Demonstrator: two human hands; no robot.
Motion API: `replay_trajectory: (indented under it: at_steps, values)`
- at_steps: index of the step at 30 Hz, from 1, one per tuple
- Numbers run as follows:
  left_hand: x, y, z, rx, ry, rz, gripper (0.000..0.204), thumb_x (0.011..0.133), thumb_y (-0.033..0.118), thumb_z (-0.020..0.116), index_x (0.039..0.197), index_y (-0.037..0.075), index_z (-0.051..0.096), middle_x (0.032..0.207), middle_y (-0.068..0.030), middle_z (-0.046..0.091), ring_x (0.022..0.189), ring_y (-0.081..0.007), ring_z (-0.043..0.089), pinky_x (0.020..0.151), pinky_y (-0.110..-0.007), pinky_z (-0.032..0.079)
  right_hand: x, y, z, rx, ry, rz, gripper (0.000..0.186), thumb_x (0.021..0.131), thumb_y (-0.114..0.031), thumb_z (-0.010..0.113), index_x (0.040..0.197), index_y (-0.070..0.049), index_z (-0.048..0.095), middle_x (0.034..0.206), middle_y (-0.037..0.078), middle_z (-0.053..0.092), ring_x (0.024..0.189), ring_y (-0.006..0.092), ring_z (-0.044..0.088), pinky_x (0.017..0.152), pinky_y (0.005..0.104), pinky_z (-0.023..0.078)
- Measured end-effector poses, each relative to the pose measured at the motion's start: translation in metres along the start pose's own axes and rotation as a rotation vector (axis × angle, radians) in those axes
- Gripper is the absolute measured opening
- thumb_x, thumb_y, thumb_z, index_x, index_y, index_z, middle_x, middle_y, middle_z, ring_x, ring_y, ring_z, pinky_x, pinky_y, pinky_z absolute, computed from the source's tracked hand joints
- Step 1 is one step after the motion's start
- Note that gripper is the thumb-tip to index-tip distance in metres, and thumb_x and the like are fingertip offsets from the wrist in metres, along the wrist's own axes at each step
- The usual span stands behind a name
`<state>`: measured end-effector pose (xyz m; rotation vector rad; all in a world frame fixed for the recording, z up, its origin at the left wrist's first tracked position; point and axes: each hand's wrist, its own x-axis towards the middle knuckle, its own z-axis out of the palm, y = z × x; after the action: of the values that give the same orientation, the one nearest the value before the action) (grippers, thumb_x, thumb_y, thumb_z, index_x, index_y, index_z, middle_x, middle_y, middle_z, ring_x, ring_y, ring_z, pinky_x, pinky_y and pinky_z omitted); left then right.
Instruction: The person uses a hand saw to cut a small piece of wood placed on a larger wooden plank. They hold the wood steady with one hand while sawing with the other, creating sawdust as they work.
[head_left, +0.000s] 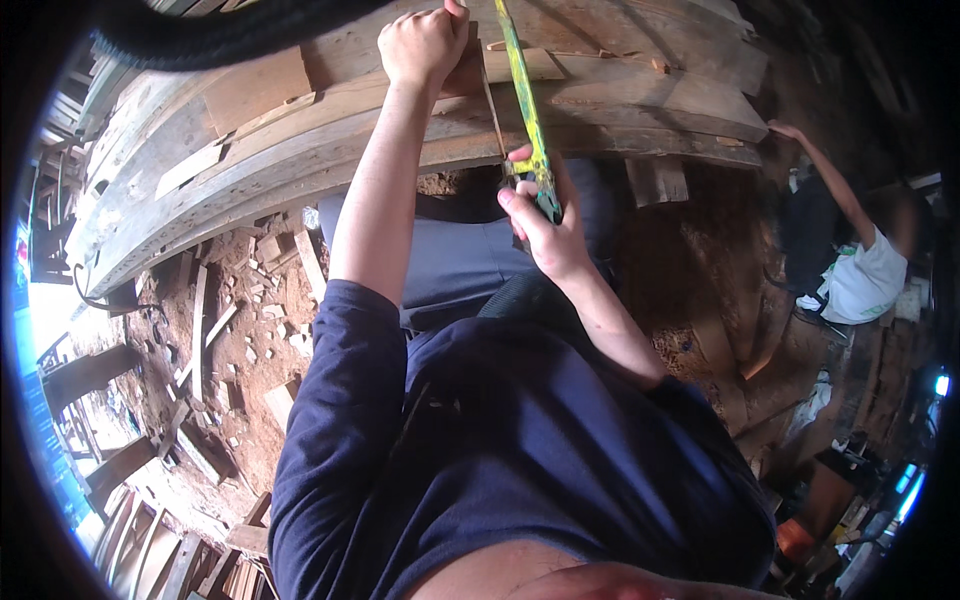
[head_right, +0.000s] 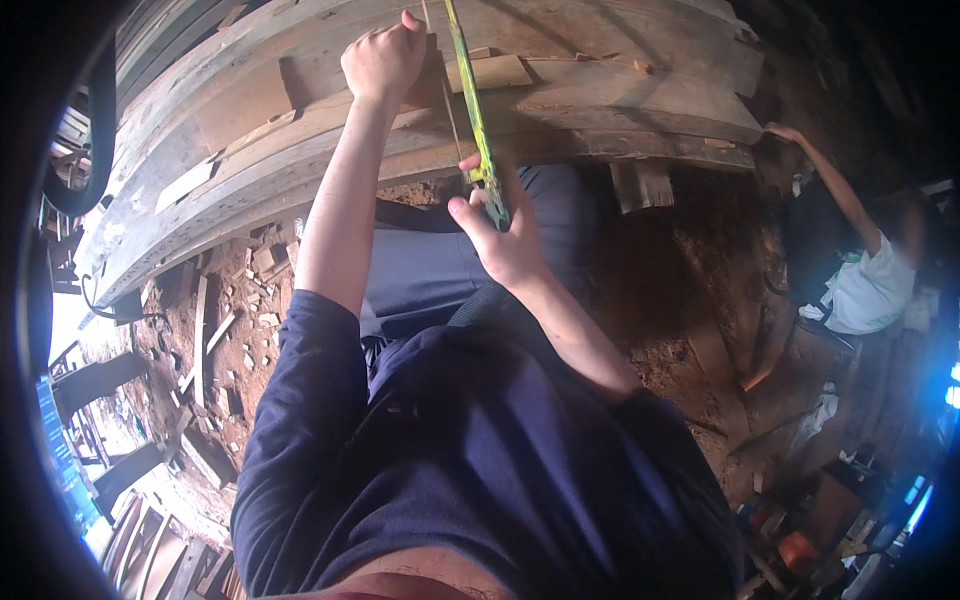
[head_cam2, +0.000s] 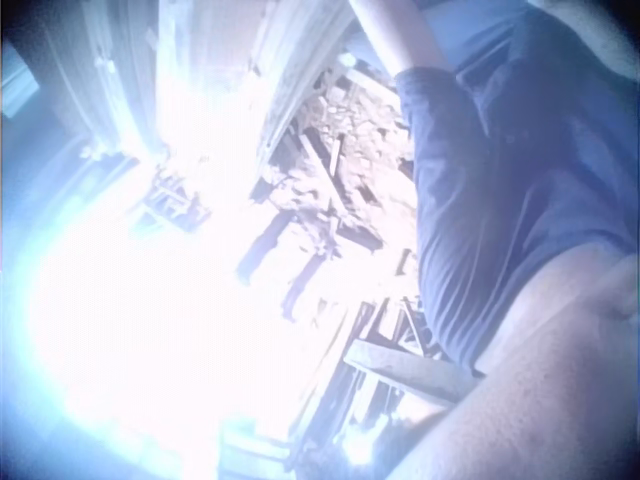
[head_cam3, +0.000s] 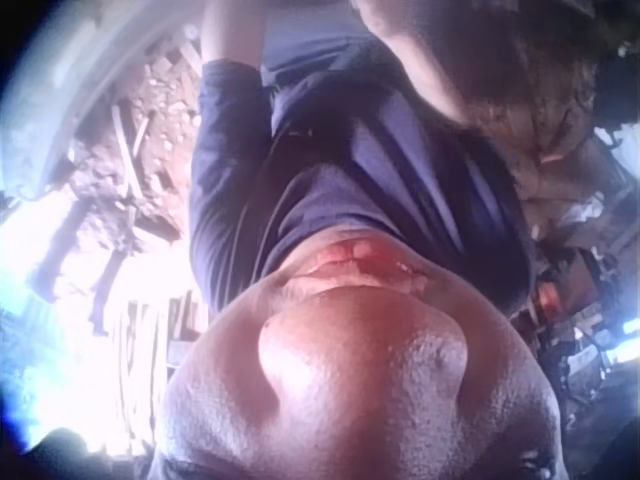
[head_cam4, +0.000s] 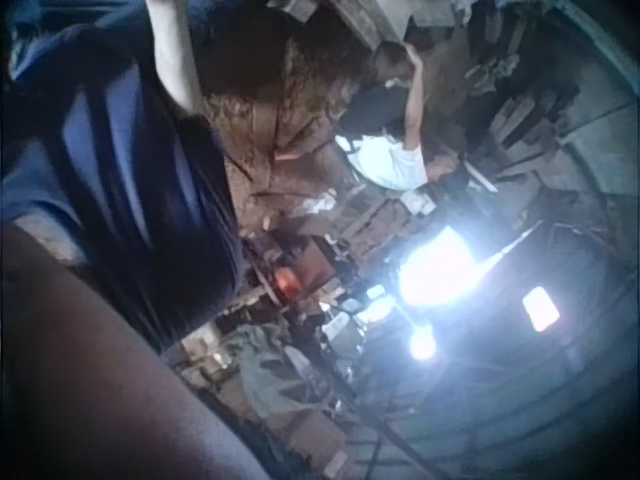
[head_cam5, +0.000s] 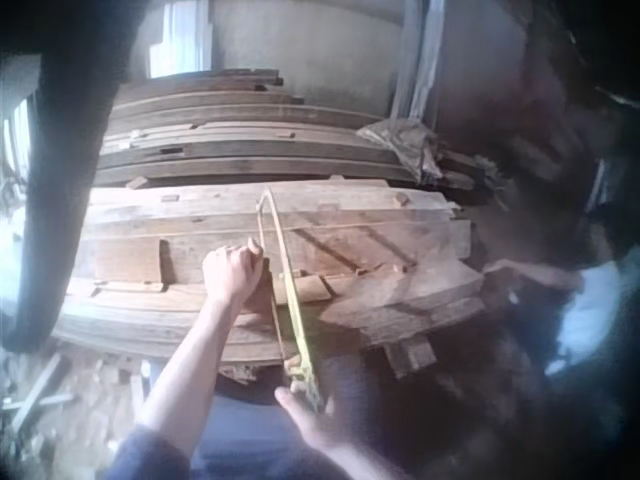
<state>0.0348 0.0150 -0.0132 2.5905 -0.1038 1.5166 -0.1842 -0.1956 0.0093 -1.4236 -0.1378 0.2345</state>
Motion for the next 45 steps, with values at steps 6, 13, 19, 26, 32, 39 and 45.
replay_trajectory:
  at_steps: [6, 13, 19, 26, 32, 39, 45]
  values:
    - [0.0, -0.001, 0.002, 0.011, -0.011, -0.01, 0.053, 0.101, 0.033, 0.062, 0.051, 0.014, 0.063, 0.054, -0.0053, 0.065, 0.052, -0.0281, 0.068, 0.052, -0.044, 0.054, -0.002, -0.016, -0.021, 0.215, -0.037, 0.0, 0.035, 0.102, -0.003, 0.07, 0.134, -0.008, 0.058, 0.069, -0.005, 0.054, 0.054, 0.0027, 0.044, 0.052, 0.0227, 0.036]
    - [-0.006, 0.008, -0.018, -0.074, 0.137, 0.028, 0.047, 0.098, 0.028, 0.068, 0.053, 0.017, 0.059, 0.056, -0.0009, 0.065, 0.054, -0.0244, 0.067, 0.053, -0.039, 0.051, -0.006, -0.024, 0.008, 0.178, 0.004, -0.026, 0.035, 0.101, -0.004, 0.073, 0.132, -0.008, 0.059, 0.068, -0.008, 0.049, 0.053, 0.0014, 0.04, 0.048, 0.0219, 0.032]
    - [-0.005, 0.006, -0.02, -0.093, 0.169, 0.07, 0.046, 0.098, 0.027, 0.069, 0.054, 0.017, 0.059, 0.054, -0.0006, 0.062, 0.051, -0.0241, 0.064, 0.051, -0.039, 0.049, -0.004, -0.036, 0.011, 0.205, 0.015, -0.014, 0.033, 0.102, -0.005, 0.073, 0.132, -0.007, 0.059, 0.068, -0.008, 0.05, 0.054, 0.0009, 0.041, 0.049, 0.0223, 0.03]
    - [-0.006, 0.008, -0.019, -0.088, 0.187, 0.061, 0.047, 0.098, 0.026, 0.069, 0.053, 0.017, 0.06, 0.053, -0.0019, 0.061, 0.05, -0.024, 0.063, 0.051, -0.038, 0.049, 0.007, -0.056, 0.013, 0.071, 0.069, -0.232, 0.036, 0.103, -0.004, 0.07, 0.137, -0.005, 0.06, 0.069, -0.008, 0.052, 0.058, 0.0016, 0.045, 0.055, 0.0219, 0.036]
    - [-0.004, 0.008, -0.017, -0.088, 0.177, 0.044, 0.046, 0.099, 0.026, 0.069, 0.054, 0.017, 0.06, 0.053, -0.0018, 0.062, 0.05, -0.0242, 0.064, 0.051, -0.039, 0.049, 0.027, -0.069, 0.005, 0.086, 0.067, -0.439, 0.036, 0.102, -0.006, 0.07, 0.136, -0.006, 0.058, 0.064, -0.007, 0.05, 0.053, 0.0026, 0.046, 0.051, 0.0206, 0.036]
    - [-0.007, 0.005, -0.017, -0.08, 0.161, 0.056, 0.046, 0.101, 0.027, 0.067, 0.056, 0.016, 0.061, 0.056, -0.0015, 0.063, 0.052, -0.0244, 0.064, 0.052, -0.04, 0.048, 0.029, -0.05, 0.008, 0.183, 0.022, -0.24, 0.037, 0.103, -0.002, 0.065, 0.139, -0.003, 0.056, 0.064, -0.005, 0.049, 0.052, 0.0042, 0.044, 0.052, 0.0238, 0.037]
    - [-0.005, 0.005, -0.016, -0.094, 0.176, 0.05, 0.048, 0.103, 0.029, 0.065, 0.056, 0.016, 0.061, 0.056, -0.0031, 0.063, 0.051, -0.026, 0.063, 0.051, -0.041, 0.048, 0.043, -0.03, 0.018, 0.277, 0.006, -0.106, 0.033, 0.101, -0.002, 0.07, 0.131, -0.008, 0.057, 0.065, -0.005, 0.052, 0.051, 0.003, 0.042, 0.049, 0.0239, 0.033]
